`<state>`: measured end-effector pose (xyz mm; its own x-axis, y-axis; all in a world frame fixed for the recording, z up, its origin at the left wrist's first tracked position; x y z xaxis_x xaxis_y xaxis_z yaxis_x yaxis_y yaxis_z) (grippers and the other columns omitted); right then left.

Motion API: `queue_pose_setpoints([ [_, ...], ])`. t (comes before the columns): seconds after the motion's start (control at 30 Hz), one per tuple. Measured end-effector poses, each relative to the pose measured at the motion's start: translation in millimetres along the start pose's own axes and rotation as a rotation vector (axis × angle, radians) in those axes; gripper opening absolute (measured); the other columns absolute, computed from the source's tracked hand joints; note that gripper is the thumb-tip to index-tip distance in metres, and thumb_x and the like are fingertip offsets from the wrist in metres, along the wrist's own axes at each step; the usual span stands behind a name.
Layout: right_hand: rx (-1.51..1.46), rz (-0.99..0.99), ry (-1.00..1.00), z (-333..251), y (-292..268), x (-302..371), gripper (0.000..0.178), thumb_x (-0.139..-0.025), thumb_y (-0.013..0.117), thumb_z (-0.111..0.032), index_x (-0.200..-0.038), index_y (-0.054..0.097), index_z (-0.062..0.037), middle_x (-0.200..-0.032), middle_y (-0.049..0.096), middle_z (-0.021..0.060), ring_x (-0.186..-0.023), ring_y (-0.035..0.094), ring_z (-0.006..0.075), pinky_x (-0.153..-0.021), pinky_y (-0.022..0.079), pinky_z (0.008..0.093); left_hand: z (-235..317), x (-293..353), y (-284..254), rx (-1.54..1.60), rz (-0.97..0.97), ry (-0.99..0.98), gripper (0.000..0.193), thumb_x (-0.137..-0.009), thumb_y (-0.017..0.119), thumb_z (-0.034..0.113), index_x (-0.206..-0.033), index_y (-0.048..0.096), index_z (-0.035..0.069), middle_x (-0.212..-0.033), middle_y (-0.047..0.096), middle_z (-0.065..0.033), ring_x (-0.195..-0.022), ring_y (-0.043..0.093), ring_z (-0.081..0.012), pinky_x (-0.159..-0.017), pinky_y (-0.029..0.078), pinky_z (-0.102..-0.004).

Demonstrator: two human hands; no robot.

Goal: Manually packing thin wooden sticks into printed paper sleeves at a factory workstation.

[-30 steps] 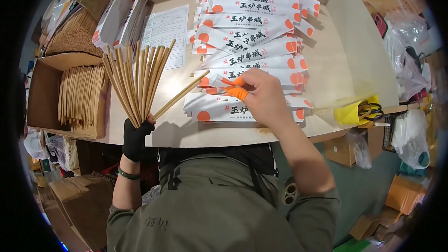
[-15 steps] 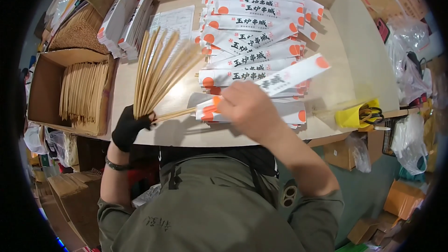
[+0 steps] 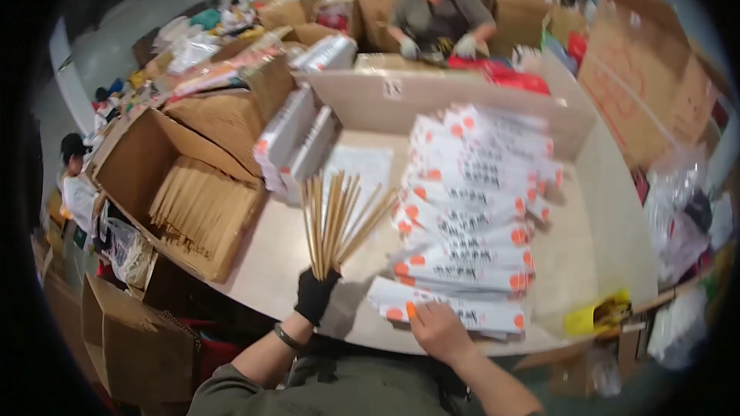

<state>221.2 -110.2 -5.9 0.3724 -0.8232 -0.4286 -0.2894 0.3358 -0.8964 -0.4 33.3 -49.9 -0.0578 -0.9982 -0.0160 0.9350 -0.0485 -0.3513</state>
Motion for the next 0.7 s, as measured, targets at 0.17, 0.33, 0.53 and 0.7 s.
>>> queue_pose_setpoints([
  [0.17,-0.067,0.147,0.042,-4,-13,8,0.006,-0.079,0.065,-0.01,-0.078,0.061,-0.0054,-0.074,0.057,0.0071,-0.069,0.06,0.0243,-0.057,0.047,0.0353,14,10,-10,0.222,0.003,0.039,0.028,-0.089,0.067,0.029,-0.093,0.068,0.002,-0.074,0.068,-0.0059,-0.07,0.065,-0.0144,-0.065,0.051,-0.0293],
  [0.33,-0.135,0.097,0.13,8,-7,1,0.012,-0.08,0.066,-0.013,-0.073,0.058,-0.0066,-0.074,0.058,0.0095,-0.067,0.059,0.028,-0.058,0.049,0.0394,1,-3,-11,0.12,-0.076,-0.008,0.027,-0.084,0.072,0.028,-0.09,0.068,0.002,-0.076,0.068,-0.0056,-0.07,0.063,-0.0131,-0.065,0.05,-0.0295],
  [0.53,-0.588,0.196,0.74,58,-34,-32,0.029,-0.077,0.078,-0.02,-0.07,0.057,-0.0018,-0.068,0.052,0.0068,-0.062,0.048,0.0165,-0.059,0.04,0.031,5,1,-36,0.277,-0.113,-0.219,0.02,-0.08,0.075,0.023,-0.081,0.067,0.005,-0.062,0.055,0.0036,-0.053,0.048,-0.0055,-0.049,0.036,-0.0225],
  [0.7,-0.821,0.176,0.879,79,-49,-31,0.022,-0.076,0.079,-0.009,-0.073,0.059,0.0007,-0.069,0.051,-0.0007,-0.063,0.045,0.0068,-0.058,0.038,0.0235,22,5,-51,0.109,-0.234,-0.1,0.014,-0.077,0.073,0.011,-0.084,0.067,0.001,-0.069,0.062,0.0003,-0.063,0.057,-0.0084,-0.058,0.045,-0.024],
])
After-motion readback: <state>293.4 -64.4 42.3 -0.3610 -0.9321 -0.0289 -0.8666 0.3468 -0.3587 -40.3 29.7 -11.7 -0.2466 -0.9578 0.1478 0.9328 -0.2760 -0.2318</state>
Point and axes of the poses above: each hand's wrist, its own x-axis away from the middle knuckle, its own y-axis out of the palm, z = x × y, the point moved 4 cm from there along -x, towards the middle knuckle
